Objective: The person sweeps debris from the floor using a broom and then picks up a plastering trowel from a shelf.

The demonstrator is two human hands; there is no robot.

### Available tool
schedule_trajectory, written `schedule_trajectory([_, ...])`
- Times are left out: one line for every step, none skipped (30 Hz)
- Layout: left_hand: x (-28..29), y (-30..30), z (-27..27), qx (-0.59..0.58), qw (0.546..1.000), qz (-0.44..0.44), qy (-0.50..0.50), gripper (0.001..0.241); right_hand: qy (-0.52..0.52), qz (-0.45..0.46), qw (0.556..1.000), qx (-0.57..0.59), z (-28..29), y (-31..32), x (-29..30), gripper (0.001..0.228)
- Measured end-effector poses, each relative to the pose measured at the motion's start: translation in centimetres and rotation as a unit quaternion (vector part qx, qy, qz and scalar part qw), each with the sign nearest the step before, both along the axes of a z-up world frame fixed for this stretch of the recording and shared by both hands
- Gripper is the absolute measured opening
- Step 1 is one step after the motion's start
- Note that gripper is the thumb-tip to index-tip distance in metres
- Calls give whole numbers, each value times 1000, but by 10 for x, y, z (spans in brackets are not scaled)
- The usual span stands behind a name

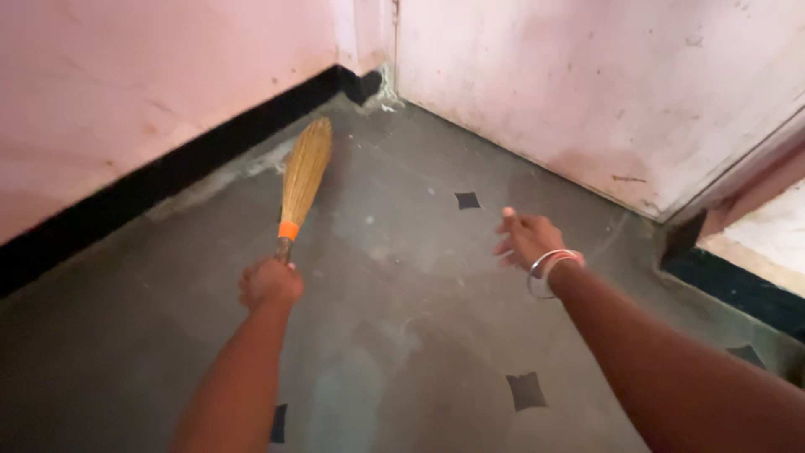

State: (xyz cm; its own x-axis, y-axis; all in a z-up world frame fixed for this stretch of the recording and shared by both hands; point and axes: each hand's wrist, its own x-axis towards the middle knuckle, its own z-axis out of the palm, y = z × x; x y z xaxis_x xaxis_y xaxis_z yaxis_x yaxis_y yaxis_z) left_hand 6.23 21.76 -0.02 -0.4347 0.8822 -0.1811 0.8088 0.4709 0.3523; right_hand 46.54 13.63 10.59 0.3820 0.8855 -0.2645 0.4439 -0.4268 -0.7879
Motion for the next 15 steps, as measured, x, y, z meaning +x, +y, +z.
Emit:
schedule_trajectory([2, -5, -15, -6, 1000, -2, -2, 49, -12, 7, 1000, -7, -4, -5, -2, 58])
schedule_trajectory([-2, -3, -25, -32, 999, 4, -20, 54, -10, 7, 1000, -5, -6, -4, -4, 58])
schedule_trajectory([-5, 0, -36, -57, 998, 9, -37, 61, -6, -1, 1000, 1, -9, -2, -5, 57])
schedule_trajectory([-7, 1, -49, -60, 998, 8, -36, 61, -2, -10, 1000, 4, -15, -3, -6, 57])
schedule_trajectory([-8, 3, -61, -38, 999, 13, -26, 63, 0, -11, 1000, 2, -22, -3, -8, 57])
schedule_trajectory([-9, 5, -73, -16, 1000, 19, -18, 67, -24, -2, 1000, -9, -30, -1, -10, 57])
schedule_trajectory([-10, 6, -83, -17, 1000, 20, -17, 67, -49, 7, 999, -19, -37, 0, -11, 57])
schedule_trajectory([-10, 6, -90, -16, 1000, 9, -8, 67, -49, 8, 999, -21, -44, 1, -13, 57])
schedule_trajectory([-9, 7, -95, -15, 1000, -2, 0, 68, -30, 9, 999, -32, -51, 3, -19, 56])
schedule_trajectory([-9, 8, -97, -18, 1000, 1, 1, 68, -11, 12, 999, -43, -58, 5, -25, 55])
schedule_trajectory([-7, 9, -96, -48, 999, 12, 8, 71, -10, 15, 999, -46, -63, 9, -31, 55])
schedule_trajectory([-5, 7, -94, -80, 996, 24, 16, 74, 4, 27, 999, -46, -69, 12, -37, 55])
schedule_trajectory([-4, 4, -90, -85, 996, 27, 17, 74, 17, 39, 998, -47, -75, 13, -42, 56])
schedule_trajectory([-5, 2, -84, -84, 996, 32, 6, 73, 18, 43, 998, -50, -79, 15, -47, 56])
schedule_trajectory([-6, -2, -75, -82, 996, 36, -4, 73, 15, 51, 997, -54, -82, 17, -52, 55])
